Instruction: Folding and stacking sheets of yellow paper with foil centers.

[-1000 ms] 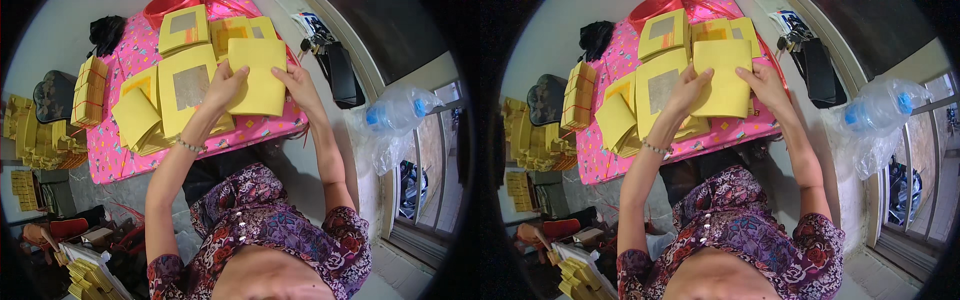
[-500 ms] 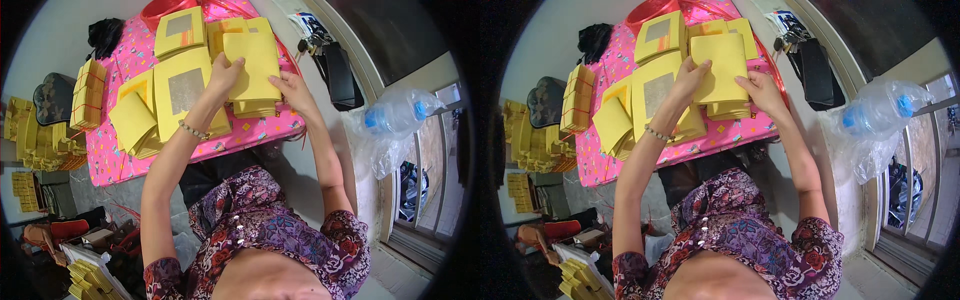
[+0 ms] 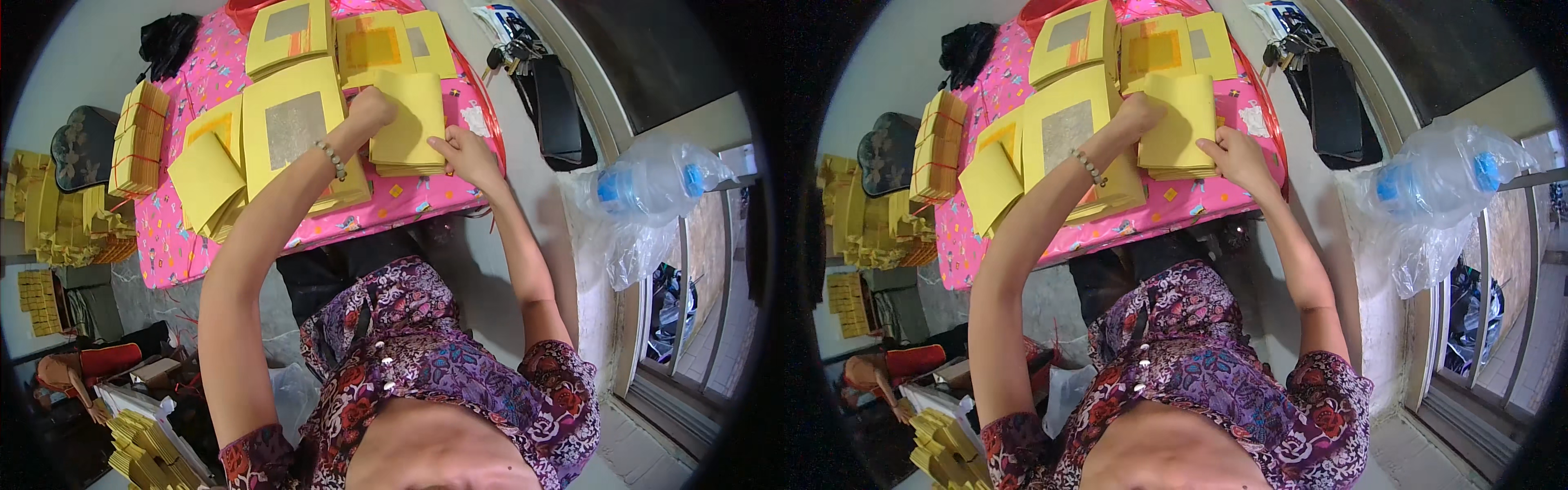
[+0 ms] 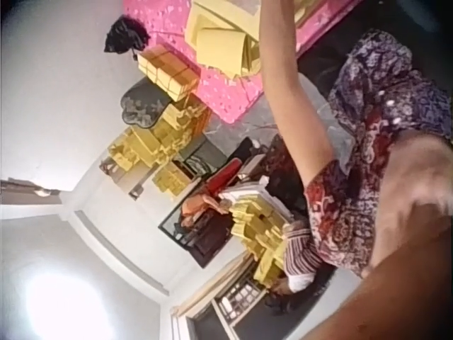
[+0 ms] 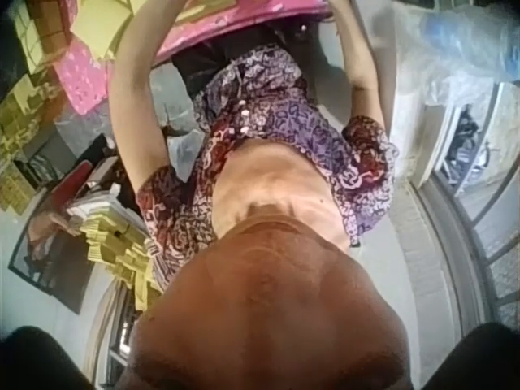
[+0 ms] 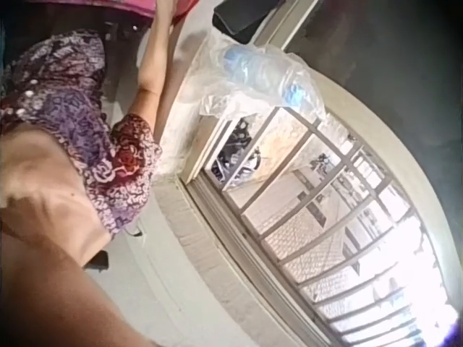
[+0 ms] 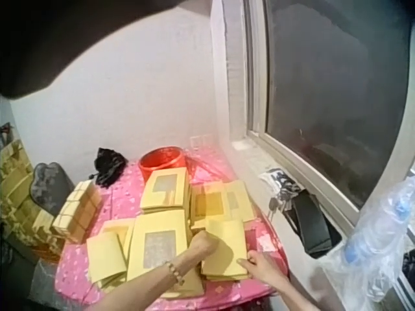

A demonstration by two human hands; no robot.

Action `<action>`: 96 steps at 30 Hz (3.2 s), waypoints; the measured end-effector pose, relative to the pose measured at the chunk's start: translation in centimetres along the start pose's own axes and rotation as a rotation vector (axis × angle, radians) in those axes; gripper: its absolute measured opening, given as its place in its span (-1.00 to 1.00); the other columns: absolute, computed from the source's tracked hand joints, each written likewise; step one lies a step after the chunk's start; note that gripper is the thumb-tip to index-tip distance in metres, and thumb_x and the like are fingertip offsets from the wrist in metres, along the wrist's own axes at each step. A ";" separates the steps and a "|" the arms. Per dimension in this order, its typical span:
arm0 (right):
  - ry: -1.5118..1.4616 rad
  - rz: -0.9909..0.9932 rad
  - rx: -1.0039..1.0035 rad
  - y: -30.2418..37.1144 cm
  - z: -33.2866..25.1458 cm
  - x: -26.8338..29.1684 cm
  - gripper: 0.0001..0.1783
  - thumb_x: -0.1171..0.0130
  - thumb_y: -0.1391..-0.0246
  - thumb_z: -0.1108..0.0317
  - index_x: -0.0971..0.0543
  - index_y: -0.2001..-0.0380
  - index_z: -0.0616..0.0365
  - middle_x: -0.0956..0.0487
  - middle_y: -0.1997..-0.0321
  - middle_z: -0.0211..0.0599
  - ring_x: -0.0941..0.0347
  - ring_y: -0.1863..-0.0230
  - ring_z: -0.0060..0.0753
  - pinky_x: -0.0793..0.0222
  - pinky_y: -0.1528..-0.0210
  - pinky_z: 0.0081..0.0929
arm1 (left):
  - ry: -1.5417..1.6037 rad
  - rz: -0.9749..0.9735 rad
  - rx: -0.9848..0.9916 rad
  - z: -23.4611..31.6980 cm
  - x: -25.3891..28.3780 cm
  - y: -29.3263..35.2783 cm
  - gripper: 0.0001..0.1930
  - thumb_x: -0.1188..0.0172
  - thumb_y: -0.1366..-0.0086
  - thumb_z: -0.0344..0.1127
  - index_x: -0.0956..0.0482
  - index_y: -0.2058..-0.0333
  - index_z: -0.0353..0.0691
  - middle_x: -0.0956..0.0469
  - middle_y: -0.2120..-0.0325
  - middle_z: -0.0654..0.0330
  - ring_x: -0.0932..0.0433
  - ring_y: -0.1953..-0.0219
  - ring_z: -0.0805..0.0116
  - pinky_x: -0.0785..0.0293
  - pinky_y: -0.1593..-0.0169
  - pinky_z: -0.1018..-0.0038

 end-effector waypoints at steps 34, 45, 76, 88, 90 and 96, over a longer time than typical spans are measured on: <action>0.476 0.210 0.070 0.7 -1.7 0.9 -0.60 -0.19 -0.06 0.13 -0.40 0.27 0.27 -0.51 0.54 -0.22 -0.49 0.52 -0.25 -0.38 0.46 -0.28 | -0.376 -0.020 -0.119 0.9 -3.3 0.0 -0.73 -0.20 0.04 -0.39 -0.60 0.31 -0.36 -0.58 0.26 -0.11 -0.58 0.15 0.01 -0.54 0.11 0.27; 0.571 0.142 0.349 -3.2 -1.4 -2.7 -0.14 -0.06 -0.09 0.02 0.01 -0.28 0.32 0.13 -0.41 0.06 0.29 -0.43 0.06 0.21 -0.34 0.11 | -0.381 0.032 -0.206 1.2 -3.1 -0.1 -0.72 -0.25 0.04 -0.30 -0.61 0.35 -0.36 -0.60 0.33 -0.09 -0.61 0.22 0.03 -0.56 0.18 0.28; 0.207 -0.091 0.707 3.5 -15.8 -2.5 -0.46 -0.27 0.04 0.14 -0.46 0.01 0.15 -0.39 -0.11 -0.13 -0.28 -0.16 -0.07 -0.24 -0.15 -0.26 | -0.117 0.265 -0.560 -5.2 12.0 20.5 -0.60 -0.34 0.02 -0.35 -0.48 0.16 -0.19 -0.44 0.26 0.09 -0.41 0.13 0.06 -0.36 0.06 0.29; 0.357 -0.097 0.938 5.4 -17.1 -6.3 -0.69 -0.34 0.17 0.23 -0.59 0.33 0.13 -0.53 0.20 -0.29 -0.44 0.08 -0.27 -0.38 0.08 -0.32 | -0.120 0.428 -0.625 -7.3 11.0 21.5 -0.58 -0.39 0.09 -0.36 -0.50 0.19 -0.17 -0.42 0.23 0.12 -0.37 0.14 0.11 -0.36 0.07 0.30; 0.229 -0.111 0.837 4.9 -16.8 -6.1 -0.81 -0.32 0.14 0.27 -0.62 0.44 0.13 -0.55 0.24 -0.29 -0.45 0.13 -0.28 -0.38 0.10 -0.35 | -0.127 0.428 -0.616 -7.3 11.0 21.4 -0.58 -0.39 0.09 -0.35 -0.50 0.19 -0.18 -0.42 0.23 0.12 -0.37 0.14 0.11 -0.36 0.07 0.30; 0.137 -0.073 0.810 4.4 -16.9 -6.1 -0.88 -0.30 0.11 0.33 -0.64 0.51 0.15 -0.57 0.32 -0.34 -0.44 0.29 -0.33 -0.36 0.17 -0.44 | -0.095 0.410 -0.625 -7.2 11.1 21.3 -0.62 -0.35 0.05 -0.37 -0.48 0.20 -0.15 -0.40 0.25 0.14 -0.34 0.12 0.10 -0.32 0.05 0.27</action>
Point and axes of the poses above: each hand's wrist, its own y-axis away from the middle knuckle, its own x-axis out of the back of the hand, z = x × y, the point moved 8 cm from there along -y, towards the middle knuckle
